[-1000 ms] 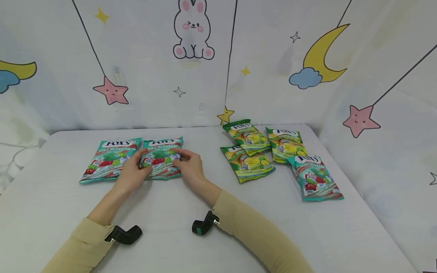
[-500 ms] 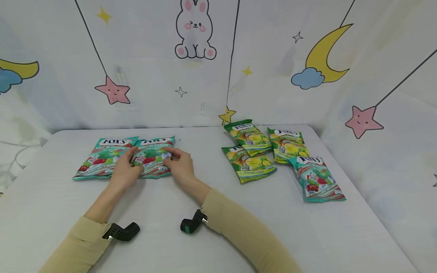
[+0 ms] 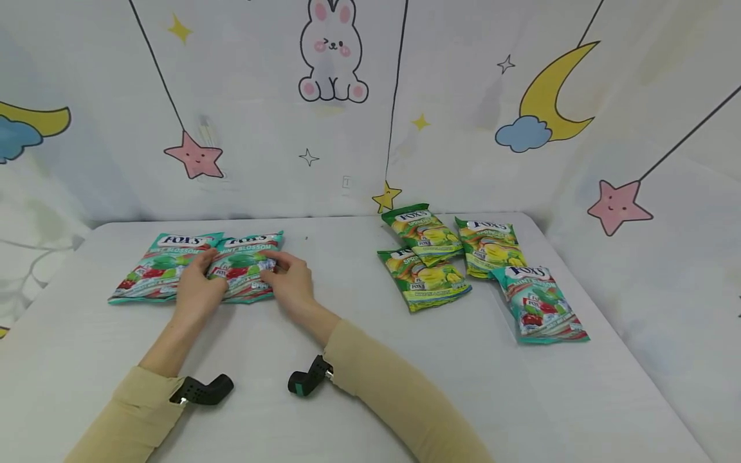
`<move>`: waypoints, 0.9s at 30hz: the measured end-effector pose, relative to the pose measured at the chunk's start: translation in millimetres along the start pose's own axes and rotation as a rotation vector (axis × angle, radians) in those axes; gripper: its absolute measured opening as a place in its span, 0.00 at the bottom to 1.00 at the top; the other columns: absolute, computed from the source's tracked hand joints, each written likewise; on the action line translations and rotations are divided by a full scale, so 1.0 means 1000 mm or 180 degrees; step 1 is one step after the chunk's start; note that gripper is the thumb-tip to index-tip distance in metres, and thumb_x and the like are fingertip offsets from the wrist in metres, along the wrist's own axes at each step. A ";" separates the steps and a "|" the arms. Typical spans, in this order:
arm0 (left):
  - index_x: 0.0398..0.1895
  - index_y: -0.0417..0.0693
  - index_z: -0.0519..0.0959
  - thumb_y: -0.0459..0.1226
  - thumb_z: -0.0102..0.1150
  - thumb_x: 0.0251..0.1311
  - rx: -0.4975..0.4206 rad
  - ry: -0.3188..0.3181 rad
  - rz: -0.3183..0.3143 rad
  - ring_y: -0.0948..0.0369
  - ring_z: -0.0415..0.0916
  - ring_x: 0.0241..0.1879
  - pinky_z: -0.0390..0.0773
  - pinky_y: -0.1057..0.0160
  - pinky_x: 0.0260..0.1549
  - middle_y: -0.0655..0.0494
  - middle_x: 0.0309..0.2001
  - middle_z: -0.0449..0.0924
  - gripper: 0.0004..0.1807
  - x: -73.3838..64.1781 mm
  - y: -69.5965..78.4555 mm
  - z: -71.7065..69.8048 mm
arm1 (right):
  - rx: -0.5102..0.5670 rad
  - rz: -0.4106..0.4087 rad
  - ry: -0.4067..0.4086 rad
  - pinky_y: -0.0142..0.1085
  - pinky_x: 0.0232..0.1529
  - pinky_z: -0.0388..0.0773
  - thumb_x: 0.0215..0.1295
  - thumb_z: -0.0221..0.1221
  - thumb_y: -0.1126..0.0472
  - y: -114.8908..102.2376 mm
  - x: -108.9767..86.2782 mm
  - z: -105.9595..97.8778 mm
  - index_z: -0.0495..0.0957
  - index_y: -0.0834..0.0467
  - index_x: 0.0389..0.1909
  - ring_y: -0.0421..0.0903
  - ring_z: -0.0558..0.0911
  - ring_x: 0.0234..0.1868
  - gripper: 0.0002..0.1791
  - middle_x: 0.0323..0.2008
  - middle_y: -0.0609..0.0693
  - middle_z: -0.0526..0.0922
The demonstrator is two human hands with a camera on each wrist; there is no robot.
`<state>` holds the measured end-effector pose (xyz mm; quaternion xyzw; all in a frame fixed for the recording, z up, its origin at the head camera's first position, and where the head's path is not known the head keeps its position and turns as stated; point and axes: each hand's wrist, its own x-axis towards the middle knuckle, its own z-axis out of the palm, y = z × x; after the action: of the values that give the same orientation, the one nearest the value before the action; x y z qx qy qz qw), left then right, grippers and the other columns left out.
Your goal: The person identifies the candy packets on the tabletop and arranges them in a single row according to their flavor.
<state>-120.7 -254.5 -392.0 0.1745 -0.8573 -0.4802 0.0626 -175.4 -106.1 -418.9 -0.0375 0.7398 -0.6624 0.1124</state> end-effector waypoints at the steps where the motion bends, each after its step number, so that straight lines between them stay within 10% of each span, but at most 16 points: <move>1: 0.78 0.37 0.51 0.24 0.45 0.47 -0.0007 0.0037 -0.0022 0.39 0.48 0.76 0.58 0.42 0.66 0.35 0.76 0.53 0.47 0.000 0.000 -0.001 | 0.0008 0.0000 -0.0012 0.34 0.50 0.81 0.62 0.66 0.67 0.000 0.000 0.001 0.85 0.44 0.51 0.39 0.83 0.54 0.19 0.55 0.48 0.85; 27: 0.77 0.40 0.55 0.21 0.46 0.50 -0.0566 0.0473 -0.0301 0.49 0.57 0.74 0.61 0.51 0.71 0.44 0.76 0.57 0.44 -0.002 0.004 0.001 | -0.0192 -0.0487 -0.0047 0.27 0.43 0.81 0.63 0.65 0.65 0.006 -0.007 0.000 0.79 0.52 0.61 0.34 0.83 0.44 0.24 0.47 0.50 0.87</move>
<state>-120.4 -251.4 -389.2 0.2436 -0.7952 -0.5425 0.1184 -168.6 -103.7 -423.9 -0.1022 0.7535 -0.6462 0.0658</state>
